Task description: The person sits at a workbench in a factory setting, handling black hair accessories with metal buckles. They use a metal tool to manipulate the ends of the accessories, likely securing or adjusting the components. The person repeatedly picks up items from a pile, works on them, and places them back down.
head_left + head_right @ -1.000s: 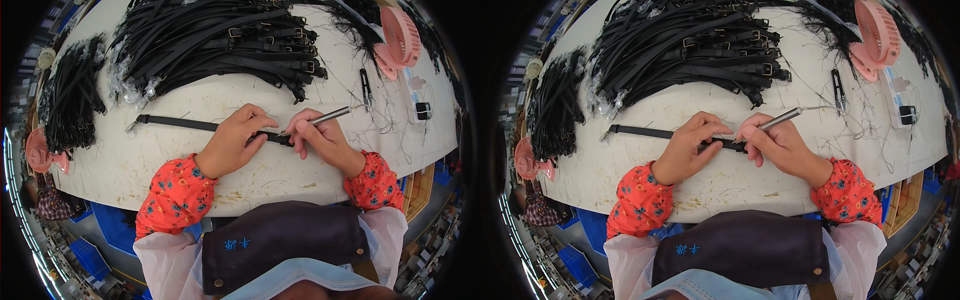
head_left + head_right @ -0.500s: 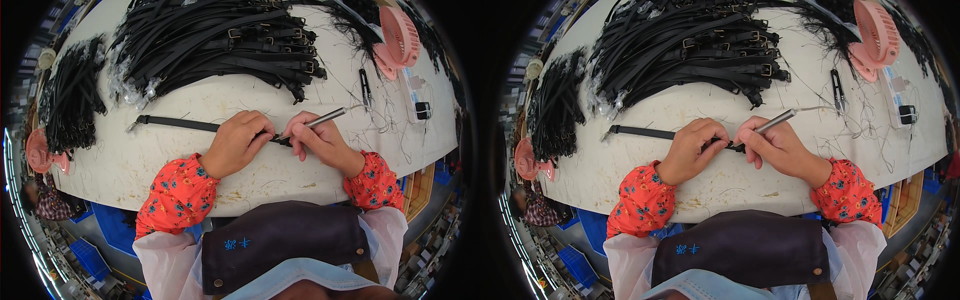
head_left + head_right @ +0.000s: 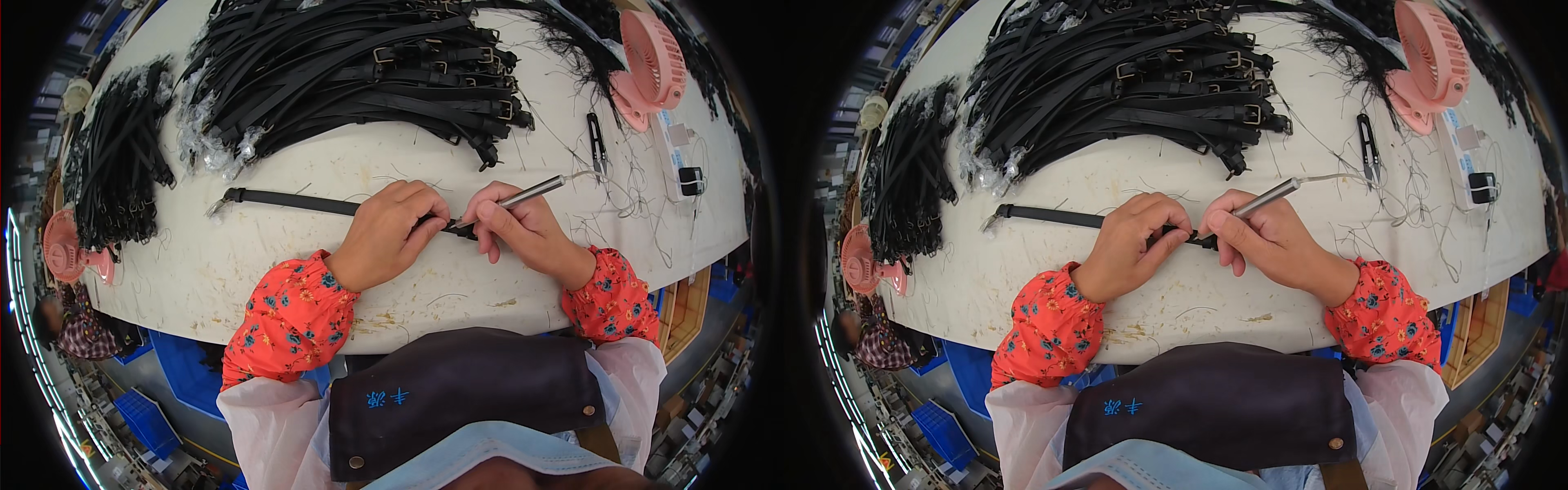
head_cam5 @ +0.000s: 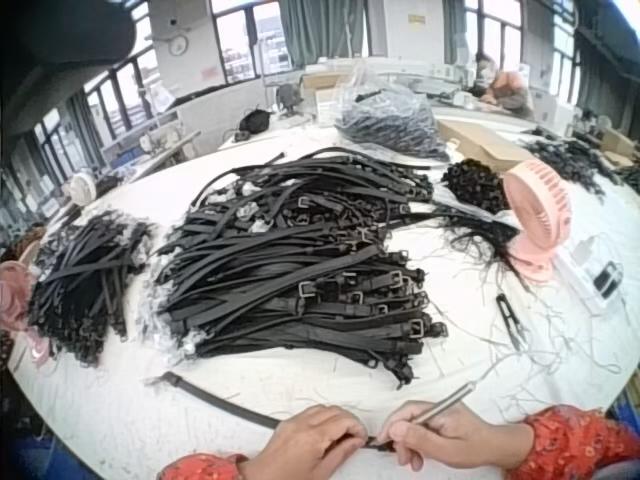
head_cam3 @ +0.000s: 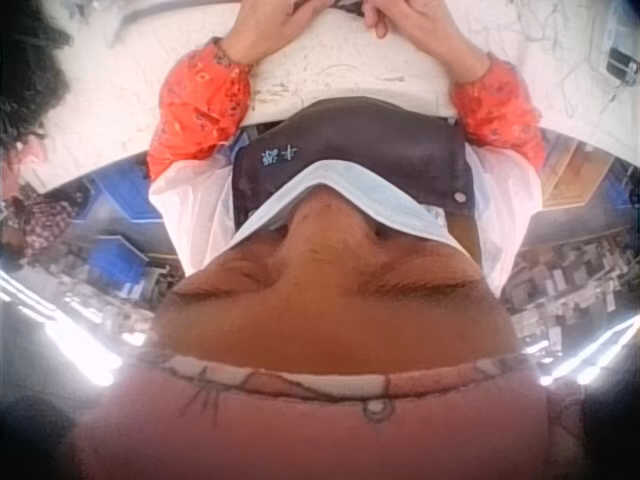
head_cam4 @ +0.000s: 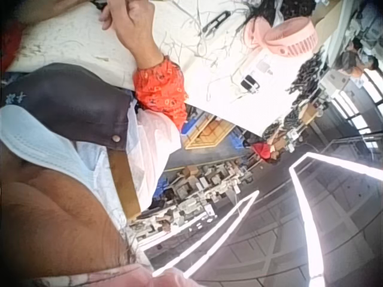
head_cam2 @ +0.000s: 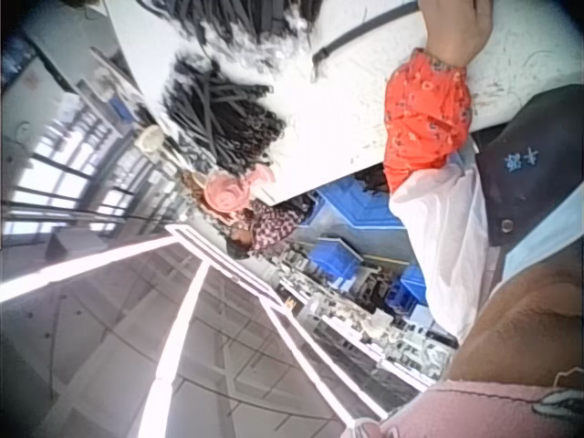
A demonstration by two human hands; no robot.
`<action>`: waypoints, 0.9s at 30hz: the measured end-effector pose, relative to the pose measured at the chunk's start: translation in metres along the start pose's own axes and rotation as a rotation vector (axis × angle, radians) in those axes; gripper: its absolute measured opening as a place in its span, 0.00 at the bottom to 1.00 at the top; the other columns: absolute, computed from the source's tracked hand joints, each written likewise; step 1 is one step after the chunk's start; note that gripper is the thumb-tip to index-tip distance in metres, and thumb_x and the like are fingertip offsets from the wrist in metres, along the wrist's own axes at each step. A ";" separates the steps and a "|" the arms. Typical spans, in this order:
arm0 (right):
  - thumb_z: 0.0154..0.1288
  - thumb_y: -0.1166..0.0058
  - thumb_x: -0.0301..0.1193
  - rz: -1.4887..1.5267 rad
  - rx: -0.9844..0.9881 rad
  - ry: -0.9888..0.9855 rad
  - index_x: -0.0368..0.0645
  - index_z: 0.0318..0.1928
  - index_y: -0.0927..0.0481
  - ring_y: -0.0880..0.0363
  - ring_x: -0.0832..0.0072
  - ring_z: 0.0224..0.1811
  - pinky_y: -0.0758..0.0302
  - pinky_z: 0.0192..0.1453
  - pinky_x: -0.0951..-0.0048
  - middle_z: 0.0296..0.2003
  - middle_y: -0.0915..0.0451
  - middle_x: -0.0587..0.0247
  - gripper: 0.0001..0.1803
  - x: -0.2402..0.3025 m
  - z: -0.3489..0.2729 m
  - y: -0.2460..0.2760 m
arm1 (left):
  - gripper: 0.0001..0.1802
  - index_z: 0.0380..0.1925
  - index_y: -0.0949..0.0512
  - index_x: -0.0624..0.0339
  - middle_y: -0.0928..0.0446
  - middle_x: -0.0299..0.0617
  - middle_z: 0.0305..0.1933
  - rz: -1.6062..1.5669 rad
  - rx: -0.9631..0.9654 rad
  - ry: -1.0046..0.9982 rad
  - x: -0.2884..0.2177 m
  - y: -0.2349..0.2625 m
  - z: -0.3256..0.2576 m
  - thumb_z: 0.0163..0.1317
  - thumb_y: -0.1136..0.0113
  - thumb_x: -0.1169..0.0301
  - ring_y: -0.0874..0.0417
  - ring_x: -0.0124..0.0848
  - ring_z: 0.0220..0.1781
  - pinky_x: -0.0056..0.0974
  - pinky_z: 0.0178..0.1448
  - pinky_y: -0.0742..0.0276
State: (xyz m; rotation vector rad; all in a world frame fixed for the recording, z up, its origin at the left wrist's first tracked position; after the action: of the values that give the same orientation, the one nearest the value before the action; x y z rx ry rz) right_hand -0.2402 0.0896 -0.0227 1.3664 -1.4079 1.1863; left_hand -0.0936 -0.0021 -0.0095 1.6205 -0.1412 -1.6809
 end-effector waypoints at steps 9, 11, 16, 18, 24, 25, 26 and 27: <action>0.79 0.54 0.41 0.006 0.000 -0.005 0.38 0.43 0.21 0.25 0.85 0.21 0.29 0.25 0.82 0.22 0.23 0.67 0.18 0.002 0.000 -0.001 | 0.04 0.36 0.22 0.60 0.22 0.40 0.34 0.004 -0.001 -0.007 -0.001 0.000 0.001 0.61 0.38 0.79 0.23 0.37 0.36 0.38 0.39 0.26; 0.79 0.54 0.41 0.007 0.001 -0.003 0.37 0.43 0.21 0.25 0.85 0.21 0.29 0.24 0.82 0.22 0.23 0.67 0.18 0.001 0.000 0.000 | 0.05 0.37 0.21 0.60 0.21 0.40 0.35 -0.037 -0.002 0.027 0.000 0.000 0.000 0.61 0.39 0.79 0.22 0.36 0.35 0.37 0.39 0.26; 0.79 0.54 0.39 0.028 -0.010 0.014 0.37 0.44 0.21 0.24 0.84 0.22 0.28 0.26 0.83 0.23 0.22 0.66 0.17 0.005 -0.002 0.000 | 0.07 0.39 0.21 0.61 0.19 0.40 0.42 -0.213 -0.211 0.311 0.019 0.022 -0.006 0.61 0.39 0.81 0.22 0.34 0.36 0.36 0.43 0.27; 0.79 0.54 0.38 0.036 -0.011 0.061 0.37 0.44 0.21 0.23 0.83 0.24 0.27 0.29 0.81 0.25 0.21 0.65 0.16 0.007 -0.003 0.002 | 0.09 0.40 0.21 0.61 0.18 0.40 0.45 0.025 -0.426 0.134 0.019 0.049 -0.007 0.60 0.39 0.81 0.21 0.35 0.40 0.36 0.47 0.27; 0.78 0.51 0.34 -0.264 -0.050 0.390 0.38 0.48 0.20 0.18 0.75 0.34 0.21 0.41 0.74 0.35 0.18 0.61 0.12 0.021 -0.006 0.000 | 0.17 0.46 0.21 0.59 0.20 0.43 0.52 0.464 -0.208 0.041 -0.003 0.081 -0.004 0.56 0.36 0.80 0.24 0.42 0.52 0.41 0.56 0.30; 0.78 0.50 0.33 -0.360 -0.037 0.449 0.38 0.48 0.20 0.17 0.74 0.36 0.20 0.42 0.73 0.37 0.18 0.60 0.11 0.024 -0.005 -0.001 | 0.18 0.47 0.20 0.57 0.22 0.45 0.50 0.375 -0.084 0.032 0.000 0.074 -0.005 0.55 0.33 0.79 0.24 0.42 0.50 0.42 0.54 0.28; 0.77 0.50 0.33 -0.455 -0.027 0.508 0.39 0.49 0.20 0.16 0.72 0.37 0.20 0.43 0.73 0.38 0.18 0.60 0.11 0.028 -0.005 -0.002 | 0.18 0.47 0.20 0.57 0.22 0.45 0.49 0.325 -0.001 0.051 0.002 0.066 -0.008 0.55 0.33 0.78 0.24 0.41 0.49 0.41 0.52 0.27; 0.77 0.49 0.32 -0.442 -0.008 0.493 0.39 0.49 0.20 0.16 0.71 0.37 0.20 0.43 0.73 0.38 0.18 0.59 0.10 0.028 -0.005 -0.004 | 0.18 0.48 0.20 0.57 0.22 0.44 0.47 0.274 0.082 0.068 0.003 0.057 -0.011 0.55 0.32 0.78 0.24 0.41 0.49 0.41 0.51 0.26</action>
State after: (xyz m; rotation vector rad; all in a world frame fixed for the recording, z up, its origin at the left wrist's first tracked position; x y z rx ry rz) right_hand -0.2388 0.0881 0.0057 1.1896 -0.7180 1.1133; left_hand -0.0579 -0.0382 0.0183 1.6340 -0.3842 -1.4256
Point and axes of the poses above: each hand's wrist, its own z-axis towards the middle knuckle, its own y-axis out of the back of the hand, x = y × z, the point moved 6 cm from there along z, towards the middle knuckle
